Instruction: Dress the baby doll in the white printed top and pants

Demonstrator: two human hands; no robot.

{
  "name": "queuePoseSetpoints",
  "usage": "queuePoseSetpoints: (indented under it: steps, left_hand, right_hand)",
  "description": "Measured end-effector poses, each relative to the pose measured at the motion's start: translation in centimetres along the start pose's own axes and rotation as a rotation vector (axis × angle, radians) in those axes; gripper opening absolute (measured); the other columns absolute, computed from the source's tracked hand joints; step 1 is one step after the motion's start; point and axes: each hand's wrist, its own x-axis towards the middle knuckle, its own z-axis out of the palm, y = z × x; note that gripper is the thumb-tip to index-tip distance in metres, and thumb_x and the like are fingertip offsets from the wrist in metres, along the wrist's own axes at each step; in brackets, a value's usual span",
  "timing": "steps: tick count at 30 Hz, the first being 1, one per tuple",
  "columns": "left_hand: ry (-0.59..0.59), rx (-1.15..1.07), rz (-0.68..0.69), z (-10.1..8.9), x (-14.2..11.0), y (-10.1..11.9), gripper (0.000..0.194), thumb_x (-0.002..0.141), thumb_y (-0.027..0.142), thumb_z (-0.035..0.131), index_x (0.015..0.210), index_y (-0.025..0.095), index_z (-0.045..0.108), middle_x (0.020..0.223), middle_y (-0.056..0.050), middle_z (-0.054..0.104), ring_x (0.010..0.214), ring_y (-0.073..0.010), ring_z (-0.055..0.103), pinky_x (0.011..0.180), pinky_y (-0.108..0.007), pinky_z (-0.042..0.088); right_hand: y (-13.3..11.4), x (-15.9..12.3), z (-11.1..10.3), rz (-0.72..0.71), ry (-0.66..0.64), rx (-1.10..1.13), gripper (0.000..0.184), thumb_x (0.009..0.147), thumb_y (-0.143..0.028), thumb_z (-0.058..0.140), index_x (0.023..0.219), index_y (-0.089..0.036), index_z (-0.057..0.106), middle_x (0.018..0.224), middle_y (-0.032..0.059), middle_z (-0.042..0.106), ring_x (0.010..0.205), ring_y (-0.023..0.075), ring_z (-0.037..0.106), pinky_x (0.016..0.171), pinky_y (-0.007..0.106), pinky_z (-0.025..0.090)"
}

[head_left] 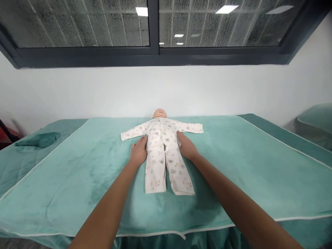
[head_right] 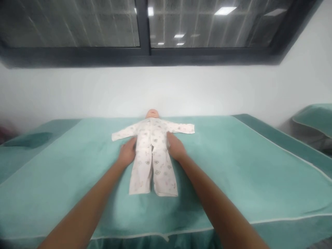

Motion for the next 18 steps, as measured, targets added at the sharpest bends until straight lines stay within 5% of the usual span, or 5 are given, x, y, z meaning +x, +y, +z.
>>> queuePoseSetpoints:
  steps: [4,8,13,18]
  left_hand:
    - [-0.019,0.018,0.037,0.2,0.2,-0.7,0.049,0.087,0.011,0.036,0.128,0.026,0.057,0.131,-0.005,0.062,0.121,-0.0258,0.054,0.097,-0.041,0.04]
    - [0.033,0.044,0.028,0.1,0.8,-1.6,0.05,0.083,0.01,0.039,0.127,0.023,0.057,0.135,-0.006,0.058,0.127,-0.0255,0.048,0.102,-0.04,0.037]
    - [0.195,0.217,-0.086,-0.6,1.8,-3.3,0.051,0.084,0.014,0.039,0.134,0.018,0.051,0.144,-0.012,0.048,0.134,-0.0282,0.038,0.107,-0.048,0.03]
    - [0.129,0.23,-0.124,-0.6,2.4,-4.3,0.045,0.088,0.02,0.037,0.131,0.021,0.054,0.137,-0.012,0.053,0.129,-0.028,0.043,0.108,-0.052,0.025]
  right_hand:
    - [0.1,0.1,-0.1,-0.015,-0.082,0.024,0.058,0.088,-0.014,0.036,0.145,-0.024,0.042,0.143,0.0022,0.052,0.126,0.0235,0.052,0.108,0.039,0.039]
    - [1.3,-0.6,-0.2,0.034,-0.089,0.016,0.052,0.09,-0.016,0.036,0.138,-0.027,0.052,0.133,0.0013,0.062,0.117,0.0233,0.058,0.1,0.036,0.046]
    - [4.3,-0.5,-0.6,0.142,0.008,-0.028,0.055,0.093,-0.025,0.037,0.146,-0.013,0.04,0.15,0.0095,0.043,0.137,0.0252,0.039,0.114,0.039,0.032]
    - [6.4,0.3,-1.4,0.132,-0.01,-0.171,0.062,0.096,-0.032,0.035,0.154,-0.014,0.024,0.16,0.0071,0.021,0.147,0.0247,0.021,0.118,0.042,0.024]
